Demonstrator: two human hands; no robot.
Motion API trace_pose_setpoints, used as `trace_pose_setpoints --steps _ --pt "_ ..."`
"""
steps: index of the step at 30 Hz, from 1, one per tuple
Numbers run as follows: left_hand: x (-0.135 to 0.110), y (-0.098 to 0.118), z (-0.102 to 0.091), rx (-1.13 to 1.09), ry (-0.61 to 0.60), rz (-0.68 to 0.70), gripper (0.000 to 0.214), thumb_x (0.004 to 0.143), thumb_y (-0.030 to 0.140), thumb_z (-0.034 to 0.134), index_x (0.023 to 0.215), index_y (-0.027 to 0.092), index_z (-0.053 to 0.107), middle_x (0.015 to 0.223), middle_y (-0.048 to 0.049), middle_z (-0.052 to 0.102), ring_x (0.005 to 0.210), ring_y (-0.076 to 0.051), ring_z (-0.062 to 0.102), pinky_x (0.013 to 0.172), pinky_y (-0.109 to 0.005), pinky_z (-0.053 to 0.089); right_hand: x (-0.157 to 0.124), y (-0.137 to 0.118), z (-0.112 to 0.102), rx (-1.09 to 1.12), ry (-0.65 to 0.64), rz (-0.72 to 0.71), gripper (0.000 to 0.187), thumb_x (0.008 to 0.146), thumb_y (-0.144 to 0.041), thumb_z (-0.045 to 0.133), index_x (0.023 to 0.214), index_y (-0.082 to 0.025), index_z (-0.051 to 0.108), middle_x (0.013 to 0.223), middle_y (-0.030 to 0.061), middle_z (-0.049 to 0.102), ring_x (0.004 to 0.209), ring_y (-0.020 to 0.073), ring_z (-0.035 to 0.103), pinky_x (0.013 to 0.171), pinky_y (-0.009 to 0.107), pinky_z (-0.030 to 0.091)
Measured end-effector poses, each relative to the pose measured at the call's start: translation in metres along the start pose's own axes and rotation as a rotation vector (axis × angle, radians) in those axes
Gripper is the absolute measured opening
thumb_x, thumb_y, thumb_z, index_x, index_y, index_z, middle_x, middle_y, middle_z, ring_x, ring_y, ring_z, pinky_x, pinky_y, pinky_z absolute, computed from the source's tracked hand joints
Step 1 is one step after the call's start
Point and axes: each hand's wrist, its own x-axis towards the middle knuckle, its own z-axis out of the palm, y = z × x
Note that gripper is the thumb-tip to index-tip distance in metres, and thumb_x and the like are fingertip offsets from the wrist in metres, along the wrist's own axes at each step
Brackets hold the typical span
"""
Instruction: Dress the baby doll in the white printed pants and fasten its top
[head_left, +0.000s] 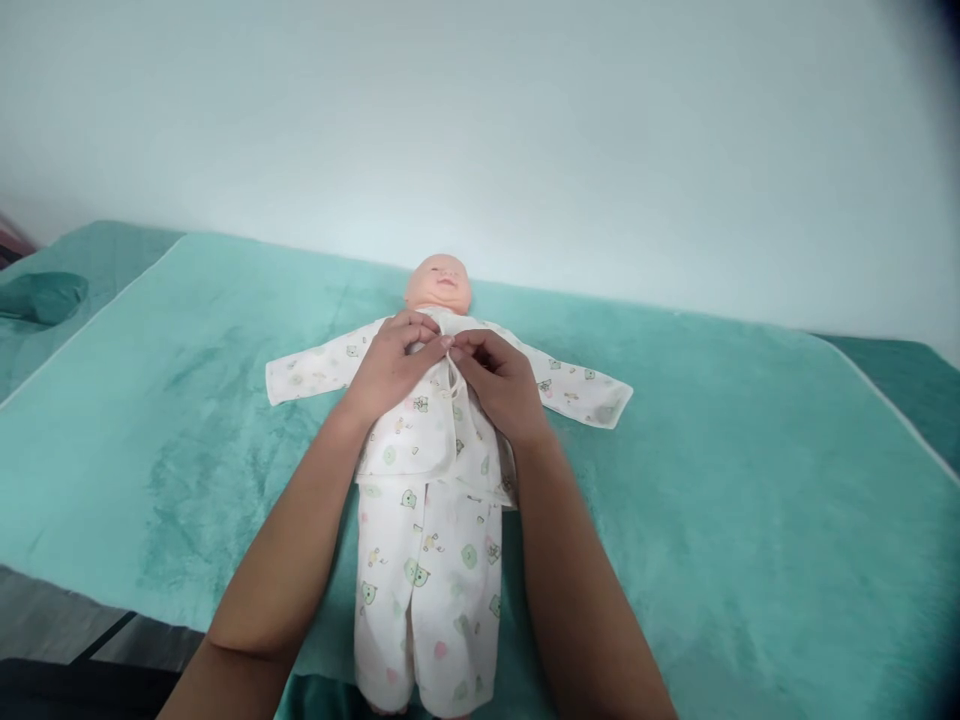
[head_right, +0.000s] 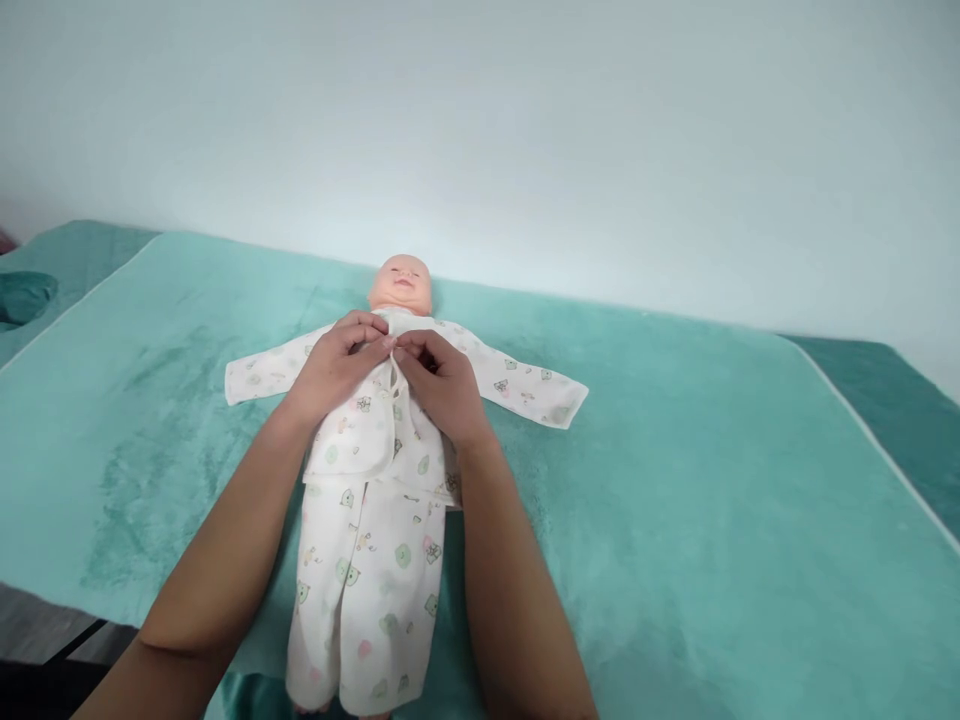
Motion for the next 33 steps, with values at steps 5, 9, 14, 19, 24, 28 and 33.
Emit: trace_pose_setpoints --steps 5,9,14,19,24,28,33 --pt "-0.0012 0.0015 -0.0012 0.011 -0.002 -0.029 0.015 0.088 0.026 0.065 0.074 0.022 0.068 0.109 -0.0039 0.068 0.106 -0.02 0.061 0.102 -0.039 0.047 0.0003 -0.002 -0.0005 -0.003 -0.049 0.025 0.017 0.085 -0.035 0.071 0.098 -0.025 0.067 0.077 -0.0039 0.053 0.068 0.0125 0.046 0.064 0.028 0.04" --pt "-0.0028 0.0015 -0.0036 -0.045 -0.035 -0.06 0.01 0.086 0.023 0.064 0.077 0.022 0.07 0.114 -0.0036 0.067 0.106 -0.019 0.062 0.098 -0.037 0.049 0.0007 -0.0023 -0.0012 0.022 -0.06 0.032 0.021 0.083 -0.033 0.072 0.101 -0.024 0.065 0.075 -0.0052 0.051 0.067 0.0118 0.045 0.065 0.028 0.04" --pt "-0.0039 0.0011 -0.0041 -0.07 -0.033 -0.093 0.01 0.082 0.02 0.064 0.076 0.022 0.07 0.115 -0.0032 0.067 0.106 -0.019 0.063 0.093 -0.035 0.051 0.0003 -0.0021 -0.0011 0.032 -0.075 0.034 0.024 0.083 -0.032 0.072 0.104 -0.024 0.064 0.075 -0.0058 0.05 0.067 0.0112 0.043 0.065 0.028 0.038" --pt "-0.0045 0.0006 -0.004 -0.109 -0.033 -0.113 0.01 0.08 0.017 0.062 0.077 0.022 0.071 0.117 -0.0031 0.066 0.104 -0.018 0.064 0.086 -0.032 0.052 0.0001 -0.0031 -0.0011 -0.02 -0.081 0.034 0.026 0.083 -0.032 0.072 0.107 -0.024 0.064 0.076 -0.0058 0.052 0.067 0.0115 0.044 0.067 0.028 0.04" --pt "-0.0068 0.0005 -0.0042 -0.102 -0.025 -0.083 0.013 0.082 0.017 0.061 0.077 0.023 0.072 0.116 -0.0027 0.067 0.108 -0.019 0.063 0.093 -0.035 0.052 0.0 -0.0049 -0.0012 -0.014 -0.092 0.028 0.027 0.083 -0.033 0.072 0.107 -0.025 0.064 0.075 -0.0056 0.052 0.068 0.0119 0.046 0.067 0.028 0.041" --pt "-0.0088 0.0002 -0.0022 -0.11 -0.007 -0.088 0.009 0.085 0.025 0.067 0.078 0.024 0.073 0.118 -0.0038 0.067 0.111 -0.021 0.063 0.095 -0.037 0.052 -0.0006 -0.0037 -0.0006 -0.04 -0.104 0.022 0.028 0.084 -0.034 0.072 0.109 -0.025 0.065 0.076 -0.0055 0.052 0.068 0.0116 0.045 0.066 0.028 0.04" --pt "-0.0099 -0.002 -0.0002 -0.112 0.023 -0.077 0.007 0.081 0.019 0.067 0.075 0.022 0.07 0.117 -0.0041 0.067 0.11 -0.021 0.062 0.093 -0.037 0.052 0.0 -0.0013 0.0009 -0.029 -0.121 0.007 0.032 0.081 -0.032 0.074 0.111 -0.025 0.064 0.077 -0.0057 0.053 0.067 0.0112 0.045 0.066 0.028 0.04"
